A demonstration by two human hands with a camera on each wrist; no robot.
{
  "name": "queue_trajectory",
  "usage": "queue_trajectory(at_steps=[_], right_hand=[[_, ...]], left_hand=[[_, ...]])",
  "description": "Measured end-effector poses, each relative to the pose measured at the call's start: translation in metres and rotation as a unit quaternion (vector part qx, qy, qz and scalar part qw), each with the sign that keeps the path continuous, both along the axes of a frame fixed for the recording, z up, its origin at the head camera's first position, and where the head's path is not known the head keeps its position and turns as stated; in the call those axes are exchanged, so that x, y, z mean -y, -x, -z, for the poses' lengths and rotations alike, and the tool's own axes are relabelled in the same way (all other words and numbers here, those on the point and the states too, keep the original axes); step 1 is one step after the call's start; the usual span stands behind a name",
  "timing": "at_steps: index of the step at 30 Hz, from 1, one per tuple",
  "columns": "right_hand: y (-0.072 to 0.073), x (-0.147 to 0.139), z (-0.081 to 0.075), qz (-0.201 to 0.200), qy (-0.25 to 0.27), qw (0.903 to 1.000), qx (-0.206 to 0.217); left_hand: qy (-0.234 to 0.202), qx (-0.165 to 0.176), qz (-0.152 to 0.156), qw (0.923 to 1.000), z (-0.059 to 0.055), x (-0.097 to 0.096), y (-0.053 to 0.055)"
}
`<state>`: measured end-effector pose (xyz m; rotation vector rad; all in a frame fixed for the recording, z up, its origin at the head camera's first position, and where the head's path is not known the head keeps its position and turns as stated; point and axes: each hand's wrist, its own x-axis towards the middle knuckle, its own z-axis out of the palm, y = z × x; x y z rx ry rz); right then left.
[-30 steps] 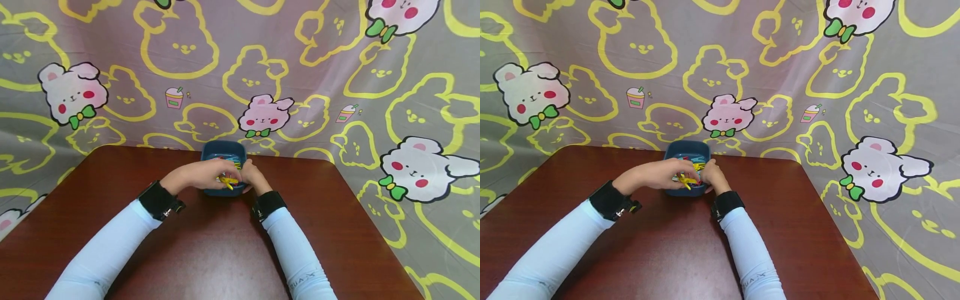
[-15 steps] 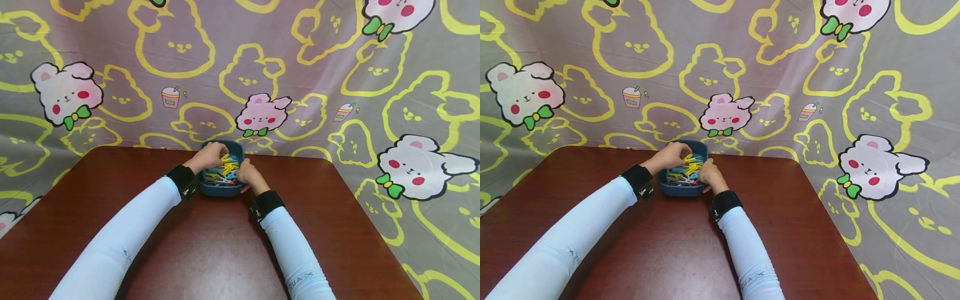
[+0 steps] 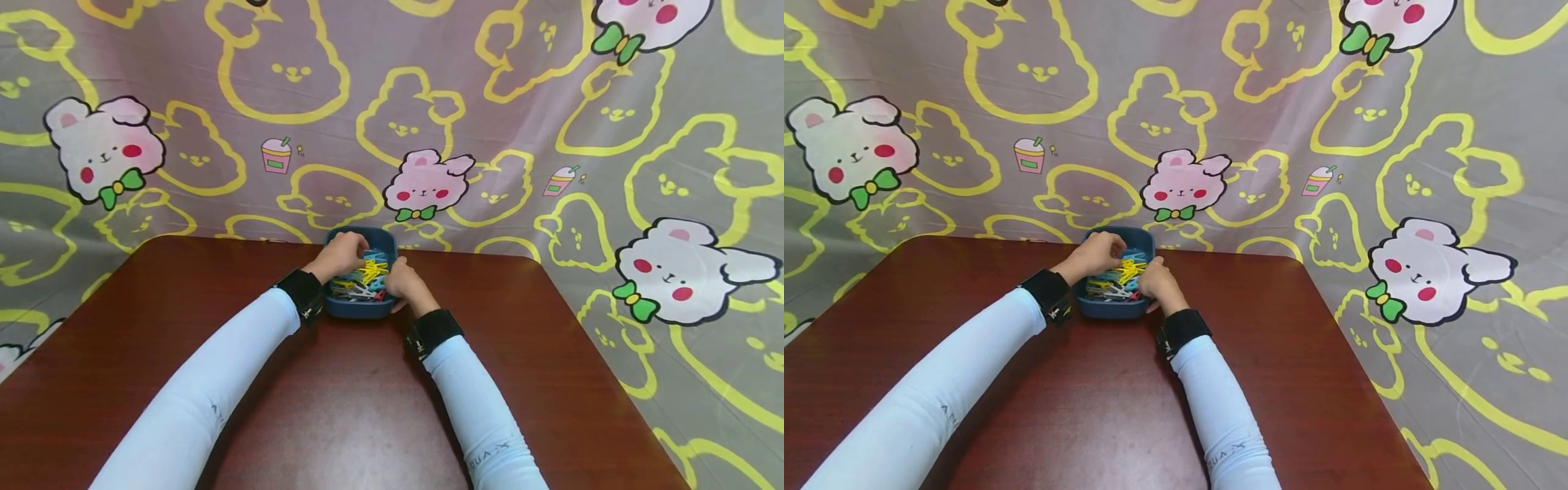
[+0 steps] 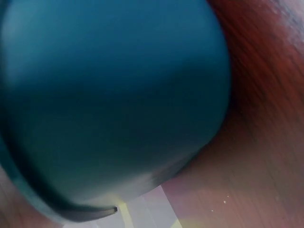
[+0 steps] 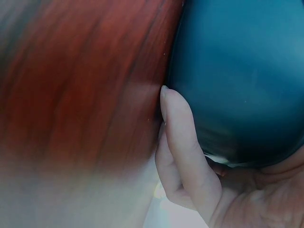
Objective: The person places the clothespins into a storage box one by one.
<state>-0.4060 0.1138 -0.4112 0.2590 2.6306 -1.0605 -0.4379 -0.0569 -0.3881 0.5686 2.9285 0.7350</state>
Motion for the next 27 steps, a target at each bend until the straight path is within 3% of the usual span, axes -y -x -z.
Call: queue_trajectory(at_steps=[7, 13, 15, 17, 19, 22, 25, 27], right_hand=[[0.002, -0.002, -0.002, 0.002, -0.009, 1.0000, 0.003], [-0.002, -0.014, -0.010, -0.012, 0.013, 0.9997, 0.015], [-0.005, -0.018, -0.018, -0.021, 0.014, 0.9996, -0.011], [-0.009, -0.022, -0.029, -0.034, -0.006, 0.9973, -0.065], [-0.013, -0.028, -0.041, -0.049, -0.036, 0.9891, -0.134], [-0.020, -0.042, -0.058, -0.067, -0.104, 0.9649, -0.231], [-0.025, -0.061, -0.071, -0.067, -0.166, 0.9428, -0.281], [-0.027, -0.075, -0.075, -0.060, -0.194, 0.9364, -0.286]], left_hand=[[-0.051, -0.019, 0.008, 0.9985, -0.002, 0.005, -0.007], [-0.112, -0.044, 0.027, 0.9924, -0.014, 0.010, -0.030], [-0.122, -0.066, 0.029, 0.9899, -0.022, 0.014, -0.038], [-0.122, -0.100, 0.024, 0.9873, -0.031, 0.023, -0.045], [-0.104, -0.138, 0.012, 0.9849, -0.039, 0.035, -0.050], [-0.058, -0.189, -0.016, 0.9801, -0.046, 0.059, -0.055], [-0.005, -0.213, -0.046, 0.9758, -0.049, 0.085, -0.058], [0.020, -0.212, -0.064, 0.9750, -0.046, 0.102, -0.059]])
